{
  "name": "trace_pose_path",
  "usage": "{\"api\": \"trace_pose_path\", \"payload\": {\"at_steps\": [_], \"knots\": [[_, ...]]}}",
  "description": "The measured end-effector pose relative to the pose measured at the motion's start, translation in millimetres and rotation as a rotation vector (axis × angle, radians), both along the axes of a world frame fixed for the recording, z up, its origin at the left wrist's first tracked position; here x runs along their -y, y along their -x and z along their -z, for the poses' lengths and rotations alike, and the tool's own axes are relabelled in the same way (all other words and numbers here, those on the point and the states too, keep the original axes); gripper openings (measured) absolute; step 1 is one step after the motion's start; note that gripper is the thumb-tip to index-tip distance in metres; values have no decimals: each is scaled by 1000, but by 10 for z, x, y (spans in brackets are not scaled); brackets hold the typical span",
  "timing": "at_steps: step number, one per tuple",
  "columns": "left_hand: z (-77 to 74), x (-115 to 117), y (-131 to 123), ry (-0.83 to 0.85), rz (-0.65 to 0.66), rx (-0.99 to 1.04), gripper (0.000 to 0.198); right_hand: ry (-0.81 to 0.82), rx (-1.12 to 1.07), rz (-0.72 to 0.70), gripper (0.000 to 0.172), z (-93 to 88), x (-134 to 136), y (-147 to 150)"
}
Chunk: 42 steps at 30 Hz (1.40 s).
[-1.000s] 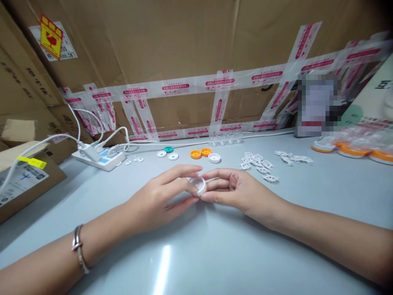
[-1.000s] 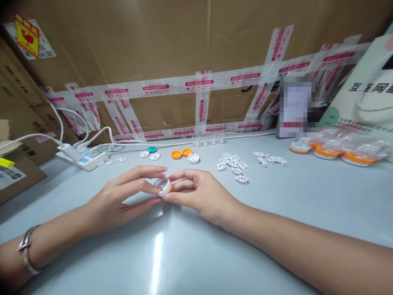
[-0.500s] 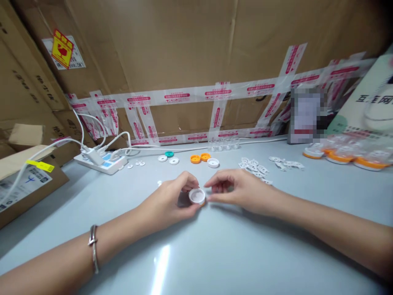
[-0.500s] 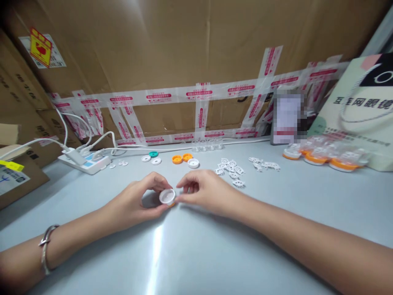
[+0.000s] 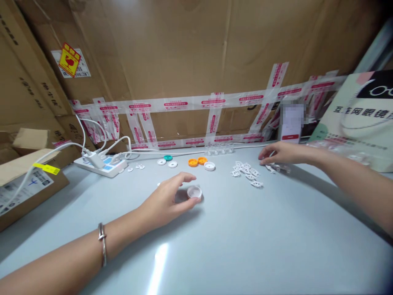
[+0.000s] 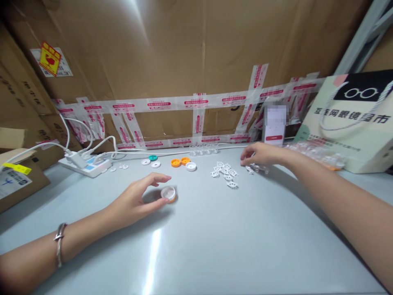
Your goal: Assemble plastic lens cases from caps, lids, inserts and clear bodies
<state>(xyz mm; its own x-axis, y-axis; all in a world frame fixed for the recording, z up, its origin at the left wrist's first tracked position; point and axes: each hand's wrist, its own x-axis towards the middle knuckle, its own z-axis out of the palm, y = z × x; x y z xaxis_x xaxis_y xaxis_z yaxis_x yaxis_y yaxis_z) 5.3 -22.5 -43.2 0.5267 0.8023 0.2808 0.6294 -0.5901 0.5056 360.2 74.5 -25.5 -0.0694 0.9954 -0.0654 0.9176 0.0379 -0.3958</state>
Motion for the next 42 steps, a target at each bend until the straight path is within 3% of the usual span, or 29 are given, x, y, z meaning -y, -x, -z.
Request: {"api": "trace_pose_path", "payload": {"at_steps": [6, 10, 13, 17, 19, 21, 24, 27, 30, 33, 36, 42], "knots": [[-6, 12, 4, -56, 32, 5, 35, -3, -56, 13, 11, 66, -29, 87], [-4, 14, 24, -95, 39, 26, 33, -55, -83, 70, 5, 0, -47, 36], [-8, 7, 23, -150, 46, 67, 31, -169, -218, 121, 12, -90, -4, 154], [-16, 0, -9, -232, 42, 167, 23, -250, -985, -23, 22, -133, 295, 758], [-23, 14, -30, -252, 24, 221, 21, -156, -1166, -100, 29, -105, 534, 1146], [-33, 45, -48, -258, 22, 266, 21, 11, -1199, -178, 32, -65, 769, 1468], [-53, 98, -65, -279, 43, 305, 12, 128, -1183, -204, 33, -15, 997, 1716], [-61, 121, -66, -321, 54, 296, 7, 165, -1131, -262, 31, 1, 1005, 1702], [-59, 94, -48, -331, 35, 287, 5, 35, -969, -348, 31, -39, 838, 1493], [-58, 45, -16, -324, -11, 302, 4, -240, -530, -323, 27, -102, 601, 1154], [-59, 9, 12, -304, -19, 302, 4, -171, -189, -340, 24, -97, 401, 852], [-60, 0, 19, -259, 26, 333, 5, -85, -68, -466, 22, 81, 258, 734]]}}
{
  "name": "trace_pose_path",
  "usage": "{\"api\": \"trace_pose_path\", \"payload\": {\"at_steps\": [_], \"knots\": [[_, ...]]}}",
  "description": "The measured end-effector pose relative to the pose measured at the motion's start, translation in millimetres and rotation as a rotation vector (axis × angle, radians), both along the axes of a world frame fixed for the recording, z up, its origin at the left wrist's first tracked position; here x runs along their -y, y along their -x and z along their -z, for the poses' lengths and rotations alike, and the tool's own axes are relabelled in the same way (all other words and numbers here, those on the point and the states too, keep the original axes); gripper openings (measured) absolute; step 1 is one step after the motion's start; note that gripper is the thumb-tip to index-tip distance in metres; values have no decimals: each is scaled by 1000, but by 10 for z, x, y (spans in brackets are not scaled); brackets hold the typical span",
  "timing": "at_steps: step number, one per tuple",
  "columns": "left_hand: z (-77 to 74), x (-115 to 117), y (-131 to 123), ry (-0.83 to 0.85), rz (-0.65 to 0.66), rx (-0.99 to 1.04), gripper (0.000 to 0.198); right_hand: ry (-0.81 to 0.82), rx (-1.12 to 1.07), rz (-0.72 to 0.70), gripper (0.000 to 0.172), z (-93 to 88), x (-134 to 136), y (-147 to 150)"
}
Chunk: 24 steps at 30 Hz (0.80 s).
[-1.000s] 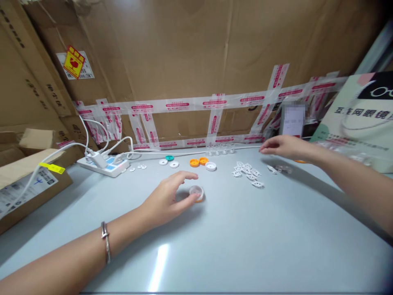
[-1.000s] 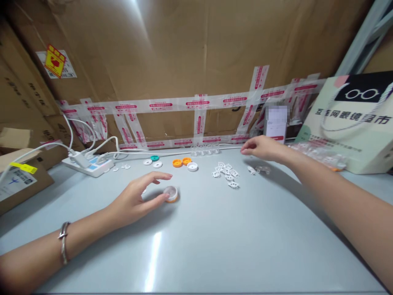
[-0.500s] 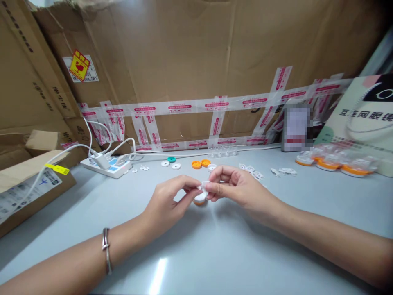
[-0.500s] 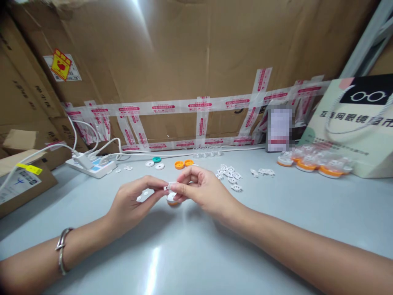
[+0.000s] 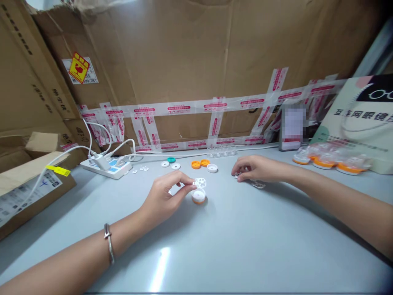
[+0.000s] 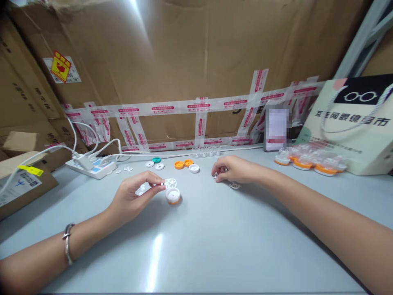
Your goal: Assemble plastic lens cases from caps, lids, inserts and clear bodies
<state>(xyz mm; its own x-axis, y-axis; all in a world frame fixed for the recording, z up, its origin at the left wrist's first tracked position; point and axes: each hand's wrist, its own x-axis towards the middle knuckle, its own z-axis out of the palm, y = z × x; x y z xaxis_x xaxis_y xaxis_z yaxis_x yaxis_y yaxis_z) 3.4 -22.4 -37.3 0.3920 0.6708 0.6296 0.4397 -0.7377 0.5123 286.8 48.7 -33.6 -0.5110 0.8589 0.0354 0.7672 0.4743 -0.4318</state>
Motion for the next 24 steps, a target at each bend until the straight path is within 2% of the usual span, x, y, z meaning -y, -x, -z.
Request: {"api": "trace_pose_path", "payload": {"at_steps": [5, 9, 13, 17, 20, 24], "knots": [[-16, 6, 21, -5, 52, 27, 5, -41, -82, 67, 21, -36, 55, 107], [-65, 0, 46, -28, 109, 18, 5, 91, -422, 133, 25, -198, 207, 322], [-194, -23, 23, 14, 100, 0, 5, 319, -768, 23, 27, -321, 370, 603], [-298, -44, -11, 21, 81, 8, 6, 432, -864, -84, 25, -342, 461, 753], [-282, -59, 5, -34, 86, 41, 4, 482, -927, -119, 26, -325, 504, 756], [-199, -62, 45, -84, 113, 51, 4, 504, -1073, -13, 28, -288, 572, 719]]}}
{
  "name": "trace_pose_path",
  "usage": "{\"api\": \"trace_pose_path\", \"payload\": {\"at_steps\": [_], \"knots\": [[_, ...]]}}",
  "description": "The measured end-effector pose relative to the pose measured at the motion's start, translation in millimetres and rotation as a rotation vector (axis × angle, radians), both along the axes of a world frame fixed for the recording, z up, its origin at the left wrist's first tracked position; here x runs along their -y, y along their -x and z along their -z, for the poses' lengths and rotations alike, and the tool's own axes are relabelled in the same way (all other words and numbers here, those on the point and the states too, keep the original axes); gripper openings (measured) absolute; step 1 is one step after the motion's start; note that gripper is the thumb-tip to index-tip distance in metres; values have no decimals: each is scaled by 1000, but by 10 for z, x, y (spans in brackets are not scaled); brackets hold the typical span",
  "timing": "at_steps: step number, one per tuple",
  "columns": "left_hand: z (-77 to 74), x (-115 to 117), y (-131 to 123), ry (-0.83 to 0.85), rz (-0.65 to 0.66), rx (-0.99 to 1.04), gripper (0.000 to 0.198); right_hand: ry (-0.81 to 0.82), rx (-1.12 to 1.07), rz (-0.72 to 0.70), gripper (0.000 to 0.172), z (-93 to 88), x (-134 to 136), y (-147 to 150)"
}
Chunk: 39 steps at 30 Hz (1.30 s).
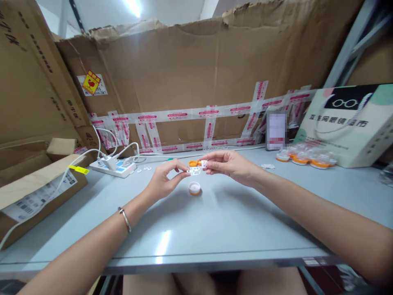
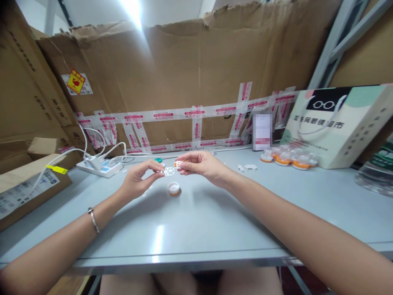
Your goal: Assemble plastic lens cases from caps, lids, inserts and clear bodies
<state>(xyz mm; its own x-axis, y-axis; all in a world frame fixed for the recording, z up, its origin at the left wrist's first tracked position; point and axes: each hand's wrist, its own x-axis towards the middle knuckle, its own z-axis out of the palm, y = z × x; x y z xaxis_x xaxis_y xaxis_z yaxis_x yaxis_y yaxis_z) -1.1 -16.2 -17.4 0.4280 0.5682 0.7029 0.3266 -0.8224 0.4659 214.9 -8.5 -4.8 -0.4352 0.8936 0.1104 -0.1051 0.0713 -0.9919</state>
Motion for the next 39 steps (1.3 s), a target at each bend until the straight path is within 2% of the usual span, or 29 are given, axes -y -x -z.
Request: {"api": "trace_pose_path", "payload": {"at_steps": [3, 10, 19, 25, 32, 39], "knots": [[48, 22, 2, -24, -13, -31, 4, 50, -79, 48, 24, 48, 50, 10], [121, 71, -32, -114, -72, -63, 3, 168, -124, 1, 15, 155, 124, 134], [196, 1, -57, -213, -107, -71, 4, 368, -259, -31, 13, 248, 124, 190], [210, -1, -61, -337, -144, -113, 5, 357, -292, 1, 14, 260, 161, 244], [250, -21, -112, -464, -151, -94, 8, 320, -408, 137, 15, 284, 190, 319], [270, -27, -133, -472, -172, -95, 9, 248, -442, 198, 20, 341, 185, 350]]}}
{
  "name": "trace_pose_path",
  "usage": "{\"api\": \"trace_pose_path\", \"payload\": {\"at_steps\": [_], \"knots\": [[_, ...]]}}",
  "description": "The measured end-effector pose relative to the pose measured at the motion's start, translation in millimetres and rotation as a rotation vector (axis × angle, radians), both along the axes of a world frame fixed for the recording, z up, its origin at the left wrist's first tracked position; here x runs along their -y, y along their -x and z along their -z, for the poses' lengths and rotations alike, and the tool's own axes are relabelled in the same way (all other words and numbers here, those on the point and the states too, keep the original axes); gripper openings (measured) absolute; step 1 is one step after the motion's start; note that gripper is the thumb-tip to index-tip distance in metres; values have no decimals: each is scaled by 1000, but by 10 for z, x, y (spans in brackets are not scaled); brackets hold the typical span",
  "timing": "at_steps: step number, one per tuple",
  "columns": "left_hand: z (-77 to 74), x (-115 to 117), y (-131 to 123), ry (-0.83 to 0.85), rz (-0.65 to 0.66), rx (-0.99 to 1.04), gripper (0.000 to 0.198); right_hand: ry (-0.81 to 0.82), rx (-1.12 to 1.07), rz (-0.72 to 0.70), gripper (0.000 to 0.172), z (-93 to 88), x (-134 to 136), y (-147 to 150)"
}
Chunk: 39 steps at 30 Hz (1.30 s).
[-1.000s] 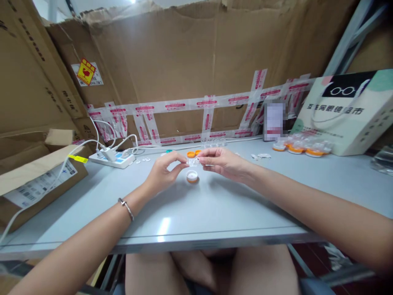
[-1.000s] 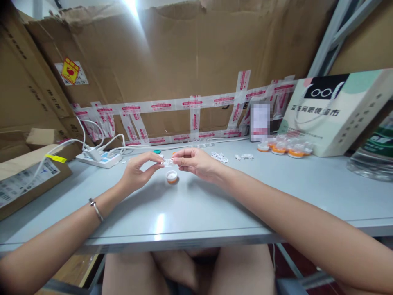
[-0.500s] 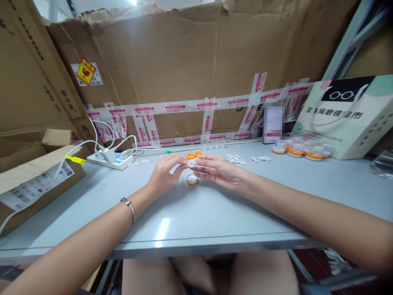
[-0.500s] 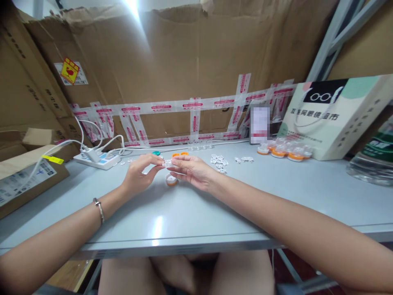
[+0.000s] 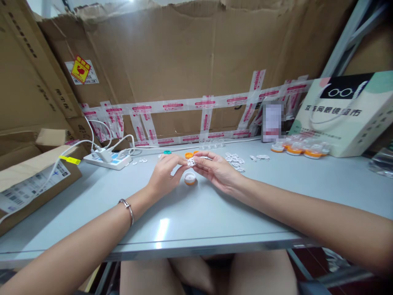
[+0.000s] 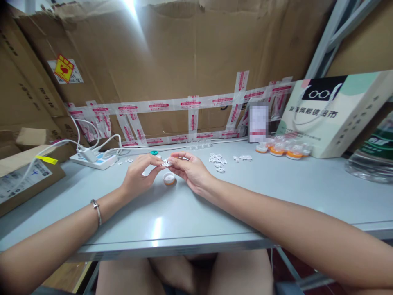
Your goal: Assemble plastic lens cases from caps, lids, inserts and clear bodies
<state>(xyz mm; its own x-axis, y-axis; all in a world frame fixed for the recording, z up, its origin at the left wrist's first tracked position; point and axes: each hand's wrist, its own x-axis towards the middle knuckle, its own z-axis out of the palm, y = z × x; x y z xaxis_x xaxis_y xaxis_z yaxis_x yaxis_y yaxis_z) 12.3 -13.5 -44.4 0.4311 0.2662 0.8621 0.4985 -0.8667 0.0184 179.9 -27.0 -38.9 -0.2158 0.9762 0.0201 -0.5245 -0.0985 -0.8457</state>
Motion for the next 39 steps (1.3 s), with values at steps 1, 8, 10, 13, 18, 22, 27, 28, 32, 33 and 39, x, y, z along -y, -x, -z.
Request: {"api": "trace_pose_path", "payload": {"at_steps": [1, 8, 10, 13, 18, 22, 27, 28, 32, 33, 39], "knots": [[1, 0, 2, 3, -7, -2, 8, -19, 6, 3, 20, 8, -4, 0], [-12, -4, 41, 73, 1, 26, 8, -130, 105, 2, 17, 27, -46, -20], [-23, 2, 53, 100, 8, 31, 6, -185, 156, 19, 15, 24, -54, -23], [-42, 16, 64, 127, 9, 34, 5, -240, 200, 41, 14, 27, -60, -23], [-64, 32, 69, 147, 23, 21, 6, -290, 249, 36, 14, 41, -69, -29], [-60, 28, 70, 149, 24, 26, 6, -308, 264, 65, 12, 48, -80, -33], [-50, 41, 53, 197, 23, 64, 5, -345, 291, 105, 12, 25, -56, -26], [-54, 52, 46, 226, 28, 73, 5, -351, 304, 108, 12, 16, -46, -25], [-86, 114, 14, 411, 42, 139, 5, -357, 317, 139, 10, -7, -17, -18], [-95, 129, 7, 459, 36, 158, 5, -357, 314, 144, 10, -8, -13, -16], [-136, 170, -18, 624, -35, 211, 11, -330, 378, 97, 17, -12, -9, -46]]}}
